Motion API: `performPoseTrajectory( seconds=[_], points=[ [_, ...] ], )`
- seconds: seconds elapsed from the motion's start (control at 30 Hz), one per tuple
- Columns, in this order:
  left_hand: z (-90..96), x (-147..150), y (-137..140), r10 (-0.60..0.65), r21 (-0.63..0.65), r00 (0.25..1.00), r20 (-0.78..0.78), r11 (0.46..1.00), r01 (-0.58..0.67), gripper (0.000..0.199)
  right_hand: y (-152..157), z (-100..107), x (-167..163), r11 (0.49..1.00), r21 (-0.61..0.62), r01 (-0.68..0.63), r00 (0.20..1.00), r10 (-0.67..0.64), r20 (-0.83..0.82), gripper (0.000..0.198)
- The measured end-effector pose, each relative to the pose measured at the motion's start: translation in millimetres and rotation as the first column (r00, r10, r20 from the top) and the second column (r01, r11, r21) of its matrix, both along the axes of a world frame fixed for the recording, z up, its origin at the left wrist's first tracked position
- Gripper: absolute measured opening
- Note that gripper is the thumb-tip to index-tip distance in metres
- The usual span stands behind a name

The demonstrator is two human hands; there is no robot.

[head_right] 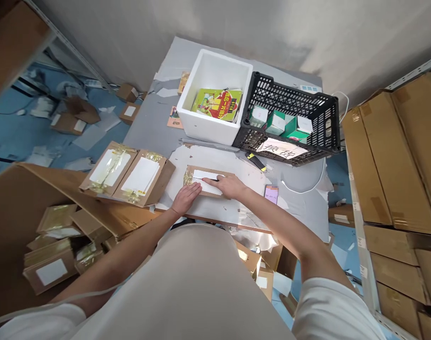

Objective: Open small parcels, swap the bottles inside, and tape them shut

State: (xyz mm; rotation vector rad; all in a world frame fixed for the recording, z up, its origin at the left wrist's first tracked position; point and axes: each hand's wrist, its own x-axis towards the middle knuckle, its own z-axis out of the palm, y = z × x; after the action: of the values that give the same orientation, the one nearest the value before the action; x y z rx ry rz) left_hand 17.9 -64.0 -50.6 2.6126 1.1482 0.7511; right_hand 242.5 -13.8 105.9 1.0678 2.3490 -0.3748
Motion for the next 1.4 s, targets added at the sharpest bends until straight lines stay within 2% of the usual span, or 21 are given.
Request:
performPoseTrajectory(
  seconds=[0.2,0.33,0.5,0.63,0.7,0.8,0.93,1.1,1.17,1.23,1.27,1.3,1.33,1.4],
  points=[
    [1.9,-0.2,-1.1,-0.004,0.007,1.0,-0.007,1.0,0.005,0.044,2.7,-12.1,-12.7,0.999,-0.002,-0.034,0.999,0.034,-0.033,0.075],
    [2.6,0.1,-2.2,0.0,-0.005,1.0,-0.013,1.0,0.0,0.045,2.5,-13.7,-25.7,1.0,0.022,0.001,1.0,-0.001,-0.01,0.068],
    [1.4,0.2,-4.3,0.014,-0.063,0.999,-0.029,0.998,-0.016,0.046,-0.9,-13.6,-22.1,1.0,0.011,0.022,0.998,-0.023,0.066,0.065],
    [1.3,0.0,-6.8,0.02,-0.059,0.999,-0.03,0.998,-0.022,0.044,1.1,-10.4,-16.6,0.999,-0.037,-0.01,0.998,0.013,0.068,0.07],
    [2.1,0.1,-7.0,0.023,-0.054,1.0,-0.02,0.998,-0.025,0.044,0.6,-4.2,-7.0,0.999,-0.04,0.0,0.997,0.003,0.078,0.068],
    [3.0,0.4,-5.8,0.028,-0.045,0.999,-0.015,0.999,-0.029,0.044,-8.0,8.3,25.3,0.997,-0.048,0.059,0.988,-0.051,0.146,0.065],
    [1.6,0.8,-3.6,0.041,-0.034,0.999,-0.02,0.999,-0.042,0.046,-33.1,19.4,74.2,0.99,-0.032,0.134,0.963,-0.123,0.24,0.076],
    [0.1,0.3,-1.3,0.028,-0.027,0.999,-0.017,0.999,-0.028,0.048,-61.4,24.1,96.4,0.975,0.054,0.215,0.957,-0.221,0.19,0.079],
    [3.9,-0.4,-1.4,0.025,-0.026,0.999,-0.035,0.999,-0.026,0.048,-73.6,24.5,108.0,0.955,0.059,0.29,0.944,-0.296,0.146,0.078],
    [12.5,-1.1,-1.1,0.016,-0.033,0.998,-0.061,0.999,-0.018,0.045,-89.1,19.0,122.1,0.899,0.045,0.435,0.9,-0.436,0.016,0.072],
    [18.7,-1.2,0.0,0.007,-0.043,0.997,-0.076,0.999,-0.01,0.042,-97.6,13.1,127.7,0.847,0.01,0.532,0.844,-0.529,-0.088,0.066],
    [25.8,-0.9,2.3,-0.006,-0.054,0.996,-0.092,0.999,0.001,0.04,-105.9,4.9,130.9,0.771,-0.055,0.635,0.749,-0.631,-0.2,0.061],
    [33.5,-0.1,6.0,-0.015,-0.062,0.994,-0.107,0.998,0.009,0.038,-113.6,-5.1,131.2,0.671,-0.156,0.725,0.612,-0.732,-0.3,0.057],
    [48.0,3.3,18.3,-0.022,-0.06,0.991,-0.133,0.998,0.014,0.045,-125.4,-28.4,123.2,0.422,-0.419,0.804,0.262,-0.884,-0.387,0.056]
  ],
)
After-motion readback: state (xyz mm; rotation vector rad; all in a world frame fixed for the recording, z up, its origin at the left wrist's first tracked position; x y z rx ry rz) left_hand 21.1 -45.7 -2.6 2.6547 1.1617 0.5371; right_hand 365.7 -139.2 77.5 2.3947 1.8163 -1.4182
